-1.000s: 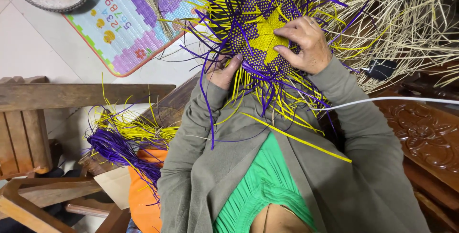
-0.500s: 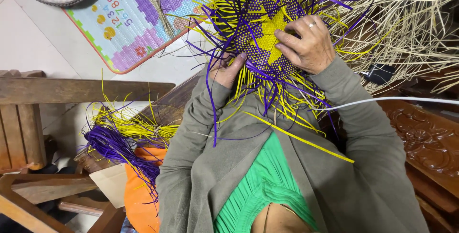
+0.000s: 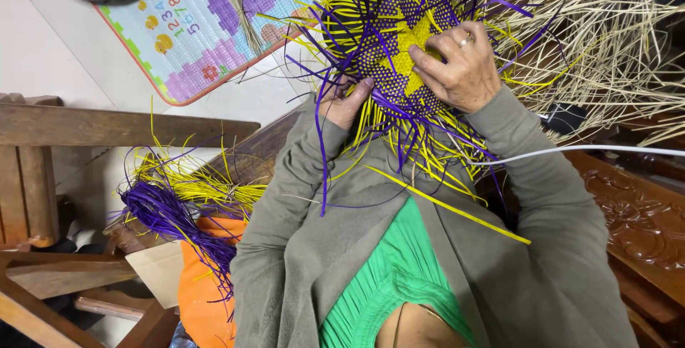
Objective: Weaving a decorative item using purple and yellow strips.
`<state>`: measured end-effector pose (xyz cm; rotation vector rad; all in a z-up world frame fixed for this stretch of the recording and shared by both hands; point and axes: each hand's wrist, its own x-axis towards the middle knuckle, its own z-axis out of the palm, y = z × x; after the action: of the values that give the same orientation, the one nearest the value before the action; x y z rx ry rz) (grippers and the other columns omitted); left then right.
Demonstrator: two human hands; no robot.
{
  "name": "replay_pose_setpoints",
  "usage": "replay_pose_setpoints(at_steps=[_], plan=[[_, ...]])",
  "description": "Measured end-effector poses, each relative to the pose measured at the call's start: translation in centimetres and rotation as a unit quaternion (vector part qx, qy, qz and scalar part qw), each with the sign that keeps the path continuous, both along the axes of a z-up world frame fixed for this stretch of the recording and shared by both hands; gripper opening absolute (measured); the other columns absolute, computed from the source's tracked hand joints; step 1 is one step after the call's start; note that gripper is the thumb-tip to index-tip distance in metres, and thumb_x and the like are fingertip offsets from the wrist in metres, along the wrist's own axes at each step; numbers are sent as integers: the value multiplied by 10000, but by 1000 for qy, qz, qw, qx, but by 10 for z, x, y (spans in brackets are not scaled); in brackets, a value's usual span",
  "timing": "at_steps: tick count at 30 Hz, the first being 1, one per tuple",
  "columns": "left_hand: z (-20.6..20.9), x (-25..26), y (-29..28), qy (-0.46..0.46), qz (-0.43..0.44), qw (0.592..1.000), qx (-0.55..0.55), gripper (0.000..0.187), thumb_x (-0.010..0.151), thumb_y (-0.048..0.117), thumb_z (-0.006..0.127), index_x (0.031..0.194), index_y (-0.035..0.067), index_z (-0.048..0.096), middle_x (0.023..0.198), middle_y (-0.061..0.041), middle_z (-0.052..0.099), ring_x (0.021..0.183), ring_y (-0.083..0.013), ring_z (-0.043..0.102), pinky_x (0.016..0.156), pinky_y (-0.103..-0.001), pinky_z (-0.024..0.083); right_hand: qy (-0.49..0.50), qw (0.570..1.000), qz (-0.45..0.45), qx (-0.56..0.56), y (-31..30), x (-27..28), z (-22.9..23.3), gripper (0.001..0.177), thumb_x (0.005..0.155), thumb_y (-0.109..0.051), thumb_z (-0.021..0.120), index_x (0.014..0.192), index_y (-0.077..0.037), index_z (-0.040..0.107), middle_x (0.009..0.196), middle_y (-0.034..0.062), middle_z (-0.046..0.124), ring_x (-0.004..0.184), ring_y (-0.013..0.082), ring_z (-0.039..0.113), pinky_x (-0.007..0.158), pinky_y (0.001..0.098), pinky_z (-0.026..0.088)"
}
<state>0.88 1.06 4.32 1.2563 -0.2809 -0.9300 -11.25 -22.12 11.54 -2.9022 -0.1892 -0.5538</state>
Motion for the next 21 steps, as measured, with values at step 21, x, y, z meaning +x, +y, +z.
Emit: replay_pose_setpoints(at_steps=[21], plan=[[-19, -1, -12, -66, -4, 997, 50, 288, 968, 206, 756, 1173, 6, 731, 1099, -63, 769, 1002, -147, 689, 921, -303, 548, 1, 1000, 22, 16, -1, 11, 0, 286, 920, -118, 805, 1190, -98, 710, 1105, 69, 624, 1017, 260, 616, 910, 410, 485]])
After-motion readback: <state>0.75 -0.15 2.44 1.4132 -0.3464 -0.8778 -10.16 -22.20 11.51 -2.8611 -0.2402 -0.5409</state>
